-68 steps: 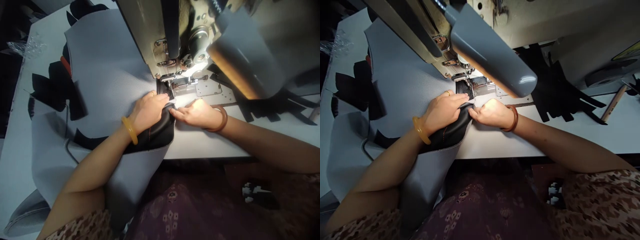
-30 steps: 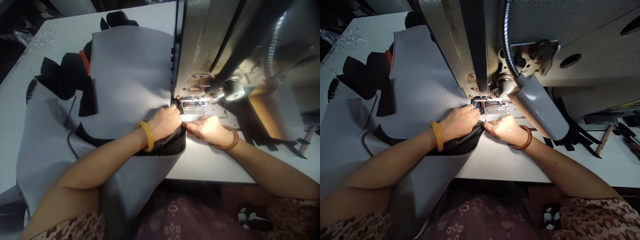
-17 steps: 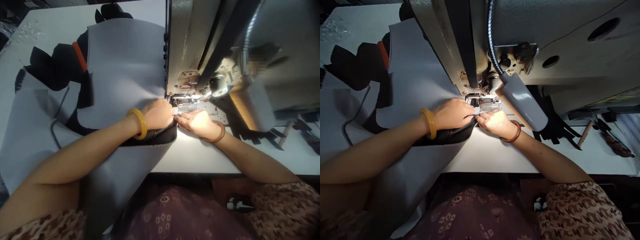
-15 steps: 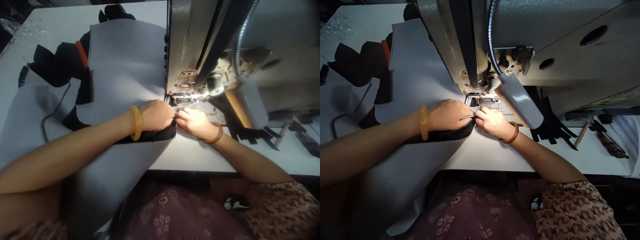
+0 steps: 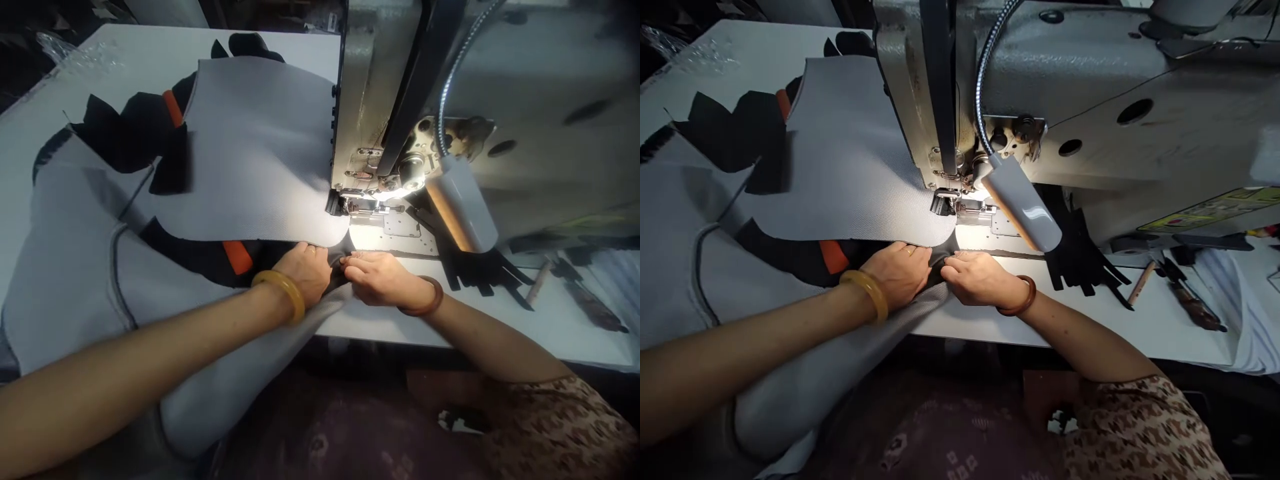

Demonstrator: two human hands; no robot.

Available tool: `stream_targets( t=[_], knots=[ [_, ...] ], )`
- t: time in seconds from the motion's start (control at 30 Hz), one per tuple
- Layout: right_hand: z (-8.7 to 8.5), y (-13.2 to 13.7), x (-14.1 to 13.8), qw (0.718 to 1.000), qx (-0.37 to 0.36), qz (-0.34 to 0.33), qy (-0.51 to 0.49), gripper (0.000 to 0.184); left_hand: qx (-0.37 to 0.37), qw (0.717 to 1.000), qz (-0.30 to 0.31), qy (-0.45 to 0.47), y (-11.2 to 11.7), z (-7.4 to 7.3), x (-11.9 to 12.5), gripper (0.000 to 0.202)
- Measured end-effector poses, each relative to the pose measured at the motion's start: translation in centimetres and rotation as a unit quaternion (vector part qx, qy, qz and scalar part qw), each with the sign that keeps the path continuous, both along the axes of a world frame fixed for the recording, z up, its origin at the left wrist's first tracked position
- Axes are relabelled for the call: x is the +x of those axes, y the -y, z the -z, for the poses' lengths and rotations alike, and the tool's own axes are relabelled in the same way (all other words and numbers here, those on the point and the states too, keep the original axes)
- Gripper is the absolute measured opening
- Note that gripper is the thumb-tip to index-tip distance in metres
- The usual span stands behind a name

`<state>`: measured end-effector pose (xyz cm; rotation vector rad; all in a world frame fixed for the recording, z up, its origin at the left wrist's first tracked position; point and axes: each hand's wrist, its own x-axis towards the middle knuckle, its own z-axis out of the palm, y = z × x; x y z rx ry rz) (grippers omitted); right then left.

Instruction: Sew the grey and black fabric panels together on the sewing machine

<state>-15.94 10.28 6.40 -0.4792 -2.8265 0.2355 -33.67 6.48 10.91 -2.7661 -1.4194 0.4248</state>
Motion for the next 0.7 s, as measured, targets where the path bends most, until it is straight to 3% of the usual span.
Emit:
stream_targets(
  t=[0.07,0.2,0.37,0.43,0.53,0.7],
  knots=[
    [0.2,-0.1,0.0,1.000,-0.003,0.011,-0.015,0.012,0.003,0.999,-0.031,0.012,-0.7,0.3,-0.1,0.033],
    [0.7,-0.1,-0.5,0.998,-0.033,0.053,-0.021,0.028,0.027,0.998,-0.056,0.032,-1.5,0.4,-0.5,0.029],
    [0.4,-0.3,-1.0,0.997,-0.060,0.044,-0.019,0.049,0.211,0.975,0.028,0.066,-1.8,0.0,-0.5,0.029],
    [0.3,-0.4,-1.0,0.997,-0.051,0.047,-0.018,0.043,0.194,0.977,0.014,0.082,-2.3,0.2,-0.6,0.031],
    [0.6,-0.8,-0.9,0.999,-0.013,0.041,0.004,0.037,0.098,0.986,-0.059,0.118,-3.8,0.8,-1.3,0.030],
    [1.4,-1.4,-0.8,0.998,0.041,0.048,0.003,0.030,0.027,0.966,-0.156,0.204,-6.1,1.3,-2.6,0.035]
  ],
)
